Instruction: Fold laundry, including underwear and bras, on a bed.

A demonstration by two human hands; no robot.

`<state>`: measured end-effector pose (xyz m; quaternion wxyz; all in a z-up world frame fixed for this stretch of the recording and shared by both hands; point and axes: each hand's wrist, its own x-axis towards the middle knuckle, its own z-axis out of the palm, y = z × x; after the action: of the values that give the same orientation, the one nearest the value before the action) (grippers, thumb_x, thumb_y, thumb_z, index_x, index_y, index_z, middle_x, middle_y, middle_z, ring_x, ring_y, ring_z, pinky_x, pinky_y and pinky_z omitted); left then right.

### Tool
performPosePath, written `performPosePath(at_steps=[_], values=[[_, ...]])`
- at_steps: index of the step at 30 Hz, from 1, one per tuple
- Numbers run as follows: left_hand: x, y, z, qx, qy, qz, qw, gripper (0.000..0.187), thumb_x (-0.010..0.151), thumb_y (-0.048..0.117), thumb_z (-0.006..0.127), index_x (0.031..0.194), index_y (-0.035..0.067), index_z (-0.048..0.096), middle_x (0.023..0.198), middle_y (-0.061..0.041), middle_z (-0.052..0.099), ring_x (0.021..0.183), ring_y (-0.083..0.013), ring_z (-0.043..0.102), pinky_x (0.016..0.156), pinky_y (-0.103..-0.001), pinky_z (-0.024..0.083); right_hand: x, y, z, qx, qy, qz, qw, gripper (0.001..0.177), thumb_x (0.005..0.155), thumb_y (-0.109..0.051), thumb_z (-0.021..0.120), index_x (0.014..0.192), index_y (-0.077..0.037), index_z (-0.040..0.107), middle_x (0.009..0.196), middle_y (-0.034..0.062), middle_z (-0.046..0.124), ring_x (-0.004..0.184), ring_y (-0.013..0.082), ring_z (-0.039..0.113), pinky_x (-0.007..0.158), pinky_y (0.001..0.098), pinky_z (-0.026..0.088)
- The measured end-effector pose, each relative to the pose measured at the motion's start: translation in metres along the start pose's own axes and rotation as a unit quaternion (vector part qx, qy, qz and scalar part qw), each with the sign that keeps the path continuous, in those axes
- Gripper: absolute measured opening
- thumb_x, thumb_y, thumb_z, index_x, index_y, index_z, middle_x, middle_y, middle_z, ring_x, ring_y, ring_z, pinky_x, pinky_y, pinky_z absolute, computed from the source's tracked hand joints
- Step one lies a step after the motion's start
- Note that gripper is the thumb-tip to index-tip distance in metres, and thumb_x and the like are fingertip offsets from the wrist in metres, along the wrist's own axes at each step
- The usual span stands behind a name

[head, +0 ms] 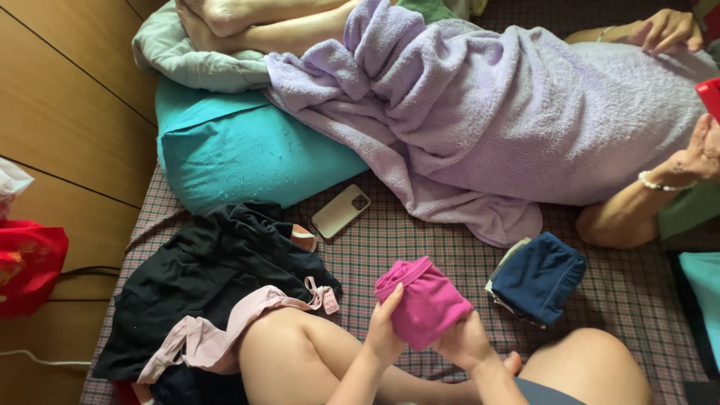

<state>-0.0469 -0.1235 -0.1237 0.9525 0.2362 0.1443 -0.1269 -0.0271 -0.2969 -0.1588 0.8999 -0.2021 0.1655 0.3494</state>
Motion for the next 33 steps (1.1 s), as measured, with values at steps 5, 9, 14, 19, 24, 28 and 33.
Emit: performPosePath(at_steps=[5, 9, 14, 19, 24, 28, 33], values=[[-0.019, 0.006, -0.009, -0.054, 0.037, -0.090, 0.994, 0.051, 0.095, 0.033, 0.059, 0.138, 0.006, 0.058, 0.133, -0.012, 0.068, 0.121, -0.0256, 0.066, 0.108, -0.043, 0.050, -0.050, -0.042, 0.009, -0.253, 0.037, 0.025, 0.966, 0.064, 0.093, -0.030, 0.047, 0.152, -0.008, 0.040, 0.146, 0.0143, 0.059, 0.131, 0.0278, 0.059, 0.109, 0.0472, 0.047], [-0.017, -0.010, -0.012, 0.049, 0.013, -0.164, 0.985, 0.047, 0.098, 0.030, 0.062, 0.136, 0.002, 0.062, 0.124, -0.012, 0.072, 0.110, -0.0227, 0.070, 0.100, -0.038, 0.054, -0.074, -0.047, 0.018, -0.298, 0.073, -0.007, 0.952, 0.065, 0.088, -0.023, 0.053, 0.152, -0.011, 0.043, 0.144, 0.0120, 0.063, 0.128, 0.0204, 0.063, 0.104, 0.0367, 0.048], [0.006, -0.044, 0.028, 0.137, -0.026, -0.189, 0.972, 0.042, 0.098, 0.028, 0.066, 0.132, 0.004, 0.062, 0.118, -0.007, 0.072, 0.105, -0.0172, 0.069, 0.095, -0.034, 0.054, -0.075, -0.043, -0.002, -0.413, 0.190, -0.114, 0.883, 0.043, 0.092, -0.023, 0.067, 0.131, -0.005, 0.065, 0.120, 0.0095, 0.073, 0.105, 0.0180, 0.068, 0.091, 0.0344, 0.054], [0.066, -0.083, 0.057, 0.239, -0.117, -0.032, 0.963, 0.043, 0.099, 0.025, 0.068, 0.136, 0.006, 0.058, 0.123, -0.004, 0.068, 0.112, -0.0114, 0.063, 0.097, -0.028, 0.051, -0.084, -0.105, -0.005, -0.375, 0.288, -0.342, 0.812, 0.034, 0.097, -0.028, 0.067, 0.122, -0.006, 0.067, 0.111, 0.0035, 0.072, 0.095, 0.0127, 0.066, 0.084, 0.0295, 0.053], [0.114, -0.111, 0.087, 0.525, -0.050, 0.170, 0.832, 0.047, 0.097, 0.024, 0.066, 0.138, 0.003, 0.058, 0.124, -0.011, 0.070, 0.116, -0.0211, 0.065, 0.101, -0.034, 0.052, -0.061, -0.159, -0.074, -0.416, 0.301, -0.355, 0.782, 0.040, 0.103, -0.037, 0.066, 0.121, -0.002, 0.071, 0.110, 0.0045, 0.073, 0.096, 0.0115, 0.064, 0.084, 0.0278, 0.052], [0.145, -0.134, 0.073, 0.675, -0.021, 0.300, 0.674, 0.060, 0.094, 0.025, 0.074, 0.144, 0.000, 0.052, 0.135, -0.022, 0.062, 0.127, -0.0345, 0.055, 0.106, -0.042, 0.043, -0.057, -0.161, -0.099, -0.531, 0.485, -0.282, 0.636, 0.047, 0.094, -0.041, 0.076, 0.112, 0.002, 0.072, 0.102, 0.0109, 0.075, 0.093, 0.0165, 0.068, 0.085, 0.0306, 0.052], [0.165, -0.151, 0.076, 0.456, -0.023, 0.030, 0.889, 0.072, 0.092, 0.048, 0.065, 0.145, 0.003, 0.049, 0.137, -0.018, 0.065, 0.126, -0.0286, 0.063, 0.107, -0.037, 0.048, -0.053, -0.169, -0.076, -0.373, 0.396, -0.315, 0.778, 0.055, 0.077, -0.040, 0.085, 0.109, 0.002, 0.071, 0.106, 0.0113, 0.074, 0.089, 0.0150, 0.068, 0.079, 0.0302, 0.055]])
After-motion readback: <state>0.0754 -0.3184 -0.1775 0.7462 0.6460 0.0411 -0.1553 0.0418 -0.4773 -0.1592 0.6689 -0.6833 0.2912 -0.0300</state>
